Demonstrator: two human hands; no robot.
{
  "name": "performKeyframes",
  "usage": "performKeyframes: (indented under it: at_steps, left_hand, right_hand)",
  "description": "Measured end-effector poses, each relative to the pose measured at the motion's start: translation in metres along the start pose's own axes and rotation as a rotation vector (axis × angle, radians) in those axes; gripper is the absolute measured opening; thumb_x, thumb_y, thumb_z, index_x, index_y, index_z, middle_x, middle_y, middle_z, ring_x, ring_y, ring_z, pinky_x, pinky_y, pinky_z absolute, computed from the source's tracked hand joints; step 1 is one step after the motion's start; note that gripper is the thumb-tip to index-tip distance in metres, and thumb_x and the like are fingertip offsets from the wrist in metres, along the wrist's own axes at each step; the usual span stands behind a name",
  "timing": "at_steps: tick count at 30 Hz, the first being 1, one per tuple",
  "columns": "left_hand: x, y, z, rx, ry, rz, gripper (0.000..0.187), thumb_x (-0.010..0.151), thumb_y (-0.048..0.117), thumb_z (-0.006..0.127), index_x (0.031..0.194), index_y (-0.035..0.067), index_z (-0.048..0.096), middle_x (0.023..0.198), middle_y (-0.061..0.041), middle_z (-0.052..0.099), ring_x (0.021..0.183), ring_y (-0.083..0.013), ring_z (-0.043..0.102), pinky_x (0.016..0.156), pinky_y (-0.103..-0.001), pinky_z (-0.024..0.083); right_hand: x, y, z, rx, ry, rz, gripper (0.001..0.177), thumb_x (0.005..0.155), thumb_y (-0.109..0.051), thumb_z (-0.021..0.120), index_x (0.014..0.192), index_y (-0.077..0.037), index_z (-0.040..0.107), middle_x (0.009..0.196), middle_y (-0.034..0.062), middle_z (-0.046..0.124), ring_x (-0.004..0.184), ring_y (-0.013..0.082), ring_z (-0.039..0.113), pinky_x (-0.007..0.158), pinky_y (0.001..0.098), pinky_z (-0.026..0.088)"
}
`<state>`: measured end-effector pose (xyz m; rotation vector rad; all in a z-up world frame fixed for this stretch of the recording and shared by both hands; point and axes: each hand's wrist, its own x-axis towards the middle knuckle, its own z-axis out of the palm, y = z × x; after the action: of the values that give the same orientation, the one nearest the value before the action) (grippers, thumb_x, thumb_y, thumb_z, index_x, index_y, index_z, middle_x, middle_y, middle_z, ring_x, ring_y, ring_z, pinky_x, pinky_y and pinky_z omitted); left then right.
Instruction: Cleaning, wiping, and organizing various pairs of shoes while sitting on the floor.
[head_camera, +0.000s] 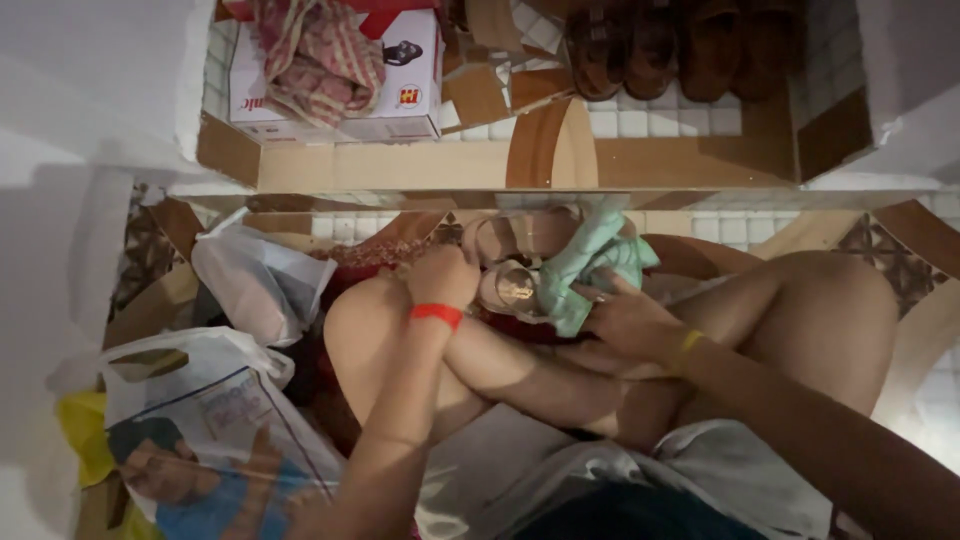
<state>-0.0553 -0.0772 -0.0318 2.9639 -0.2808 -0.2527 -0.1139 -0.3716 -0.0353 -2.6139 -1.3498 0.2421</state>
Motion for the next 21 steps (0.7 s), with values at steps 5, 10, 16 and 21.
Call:
performKeyframes:
  at_steps: [5,10,16,21]
  left_hand:
    - [0.012,0.01,0.0,-0.336,-0.166,-0.199,0.077,0.082,0.029,0.072,0.15,0.023,0.038,0.1,-0.02,0.073,0.092,-0.0399,0.071,0.08,-0.051,0.055]
    - [0.043,-0.018,0.076,-0.133,-0.224,-0.299,0.051,0.092,0.02,0.069,0.14,0.024,0.052,0.109,-0.016,0.077,0.101,-0.0351,0.075,0.087,-0.049,0.058]
    - [0.022,0.015,0.009,-0.198,-0.184,-0.328,0.07,0.085,0.024,0.074,0.148,0.031,0.045,0.135,-0.013,0.063,0.121,-0.0338,0.062,0.098,-0.048,0.049]
    - [0.019,0.005,0.038,-0.312,-0.015,-0.282,0.063,0.09,0.027,0.071,0.149,0.034,0.048,0.147,-0.013,0.056,0.133,-0.0346,0.054,0.109,-0.047,0.044]
  right_hand:
    - [0.032,-0.021,-0.021,-0.057,-0.339,0.031,0.056,0.093,-0.054,0.056,0.132,-0.014,0.065,0.148,0.0133,0.054,0.14,0.0287,0.038,0.117,0.0564,0.014]
    - [0.056,-0.009,0.04,-0.176,-0.224,-0.044,0.05,0.087,-0.042,0.06,0.128,-0.015,0.067,0.138,0.0095,0.059,0.137,0.0256,0.044,0.118,0.0561,0.018]
    - [0.045,-0.033,0.016,-0.246,-0.398,0.058,0.043,0.1,-0.042,0.055,0.13,-0.013,0.068,0.131,0.0089,0.064,0.145,0.0279,0.041,0.12,0.0573,0.021]
    - [0.009,-0.013,0.02,-0.085,0.196,-0.014,0.057,0.084,-0.05,0.061,0.118,-0.007,0.074,0.128,0.0166,0.06,0.124,0.0338,0.047,0.106,0.0599,0.027]
